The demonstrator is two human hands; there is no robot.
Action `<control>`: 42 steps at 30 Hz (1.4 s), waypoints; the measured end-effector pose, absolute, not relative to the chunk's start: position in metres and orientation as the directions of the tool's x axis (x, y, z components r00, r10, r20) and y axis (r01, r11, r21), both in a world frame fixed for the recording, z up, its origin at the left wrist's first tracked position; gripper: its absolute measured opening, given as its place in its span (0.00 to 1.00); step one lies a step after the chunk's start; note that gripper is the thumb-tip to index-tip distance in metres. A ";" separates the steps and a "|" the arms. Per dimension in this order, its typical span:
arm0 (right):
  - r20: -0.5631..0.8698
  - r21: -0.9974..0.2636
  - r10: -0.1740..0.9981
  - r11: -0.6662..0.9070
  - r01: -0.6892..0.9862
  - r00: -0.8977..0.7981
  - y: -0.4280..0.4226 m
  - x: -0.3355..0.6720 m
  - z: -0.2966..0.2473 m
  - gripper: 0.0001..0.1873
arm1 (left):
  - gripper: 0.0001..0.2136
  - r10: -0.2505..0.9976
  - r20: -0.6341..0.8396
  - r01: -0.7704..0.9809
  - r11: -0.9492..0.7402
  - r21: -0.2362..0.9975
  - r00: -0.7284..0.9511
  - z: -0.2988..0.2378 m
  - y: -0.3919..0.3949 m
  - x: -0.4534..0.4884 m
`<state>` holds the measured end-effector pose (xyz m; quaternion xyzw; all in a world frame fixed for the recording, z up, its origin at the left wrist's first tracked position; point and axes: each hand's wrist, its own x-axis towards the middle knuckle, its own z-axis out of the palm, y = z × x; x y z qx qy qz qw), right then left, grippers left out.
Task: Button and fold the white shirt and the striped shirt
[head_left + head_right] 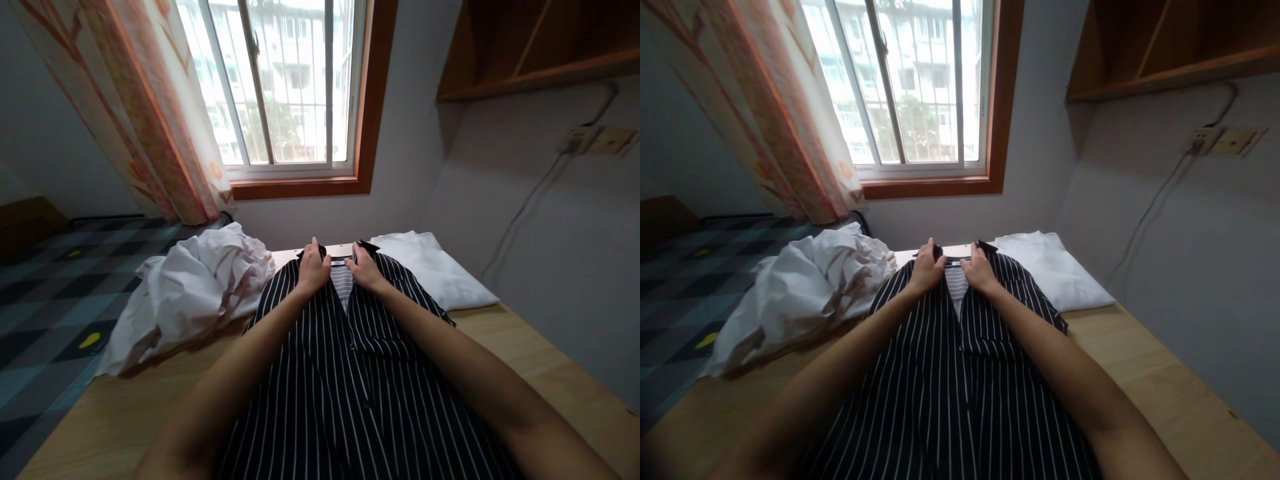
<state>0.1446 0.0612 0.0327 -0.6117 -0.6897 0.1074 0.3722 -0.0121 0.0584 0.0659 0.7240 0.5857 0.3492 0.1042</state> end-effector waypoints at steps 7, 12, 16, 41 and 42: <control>0.259 -0.476 0.956 0.252 0.843 -0.140 0.031 0.134 -0.019 0.28 | 0.30 0.939 0.210 0.743 -0.344 0.575 0.273 0.011 0.037 -0.009; 0.215 -0.517 0.960 0.270 0.812 -0.181 0.012 0.157 0.022 0.14 | 0.14 0.924 0.215 0.788 -0.382 0.484 0.316 0.047 0.031 -0.031; 0.373 -0.668 0.928 0.278 0.690 -0.012 0.040 0.181 0.062 0.14 | 0.16 0.915 0.379 0.766 -0.341 0.544 0.138 0.070 0.065 -0.046; -0.140 -0.990 0.959 -0.137 0.030 -0.247 0.112 0.227 0.049 0.32 | 0.25 0.942 0.135 0.511 -0.283 0.812 0.306 0.049 0.133 -0.095; -0.139 -0.990 0.953 -0.128 0.057 -0.268 0.111 0.228 0.047 0.31 | 0.25 0.941 0.142 0.555 -0.299 0.777 0.308 0.049 0.132 -0.094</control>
